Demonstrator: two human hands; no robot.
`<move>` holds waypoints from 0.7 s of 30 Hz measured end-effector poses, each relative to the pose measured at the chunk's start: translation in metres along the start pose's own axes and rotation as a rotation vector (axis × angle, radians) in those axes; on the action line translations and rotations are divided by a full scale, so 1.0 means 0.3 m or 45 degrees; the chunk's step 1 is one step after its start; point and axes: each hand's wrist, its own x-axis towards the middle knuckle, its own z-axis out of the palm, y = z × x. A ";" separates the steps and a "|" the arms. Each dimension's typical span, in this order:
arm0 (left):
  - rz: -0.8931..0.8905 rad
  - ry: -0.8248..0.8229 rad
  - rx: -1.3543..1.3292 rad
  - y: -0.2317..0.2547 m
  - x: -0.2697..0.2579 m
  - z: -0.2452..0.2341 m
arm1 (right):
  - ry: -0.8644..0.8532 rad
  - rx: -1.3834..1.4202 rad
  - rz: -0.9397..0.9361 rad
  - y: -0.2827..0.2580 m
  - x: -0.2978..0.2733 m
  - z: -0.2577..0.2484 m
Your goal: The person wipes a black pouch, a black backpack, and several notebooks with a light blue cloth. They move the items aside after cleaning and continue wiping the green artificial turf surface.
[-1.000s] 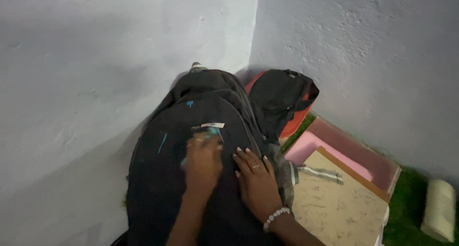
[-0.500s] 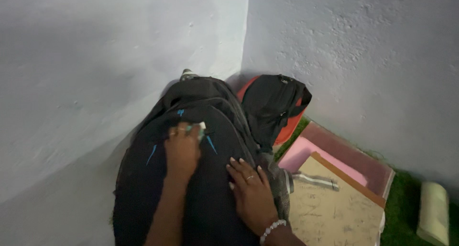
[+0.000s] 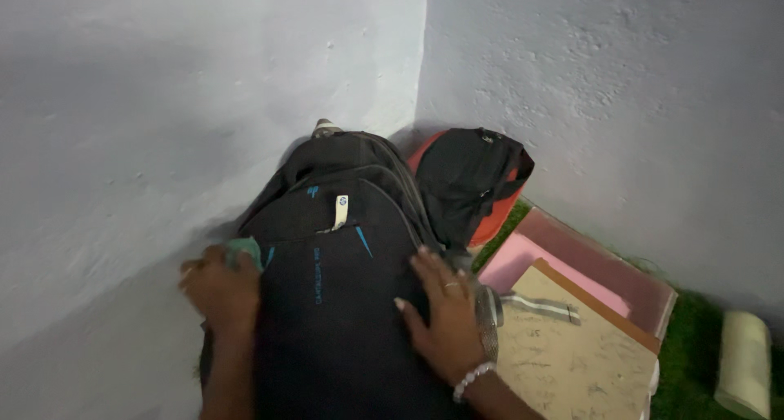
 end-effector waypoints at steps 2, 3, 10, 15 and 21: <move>-0.228 -0.050 -0.111 -0.032 0.005 -0.019 | 0.005 -0.036 0.224 -0.003 0.017 -0.041; -0.343 -0.072 -0.165 -0.048 0.007 -0.035 | 0.006 -0.052 0.334 -0.005 0.029 -0.058; -0.593 -0.521 -0.779 -0.121 0.003 -0.064 | -0.301 0.124 0.699 0.078 0.139 -0.059; -0.623 -0.510 -0.654 -0.076 -0.013 -0.071 | -0.330 0.211 0.825 0.105 0.139 -0.021; -0.643 -0.399 -0.766 -0.011 -0.028 -0.156 | -0.302 0.253 0.777 0.081 0.151 0.002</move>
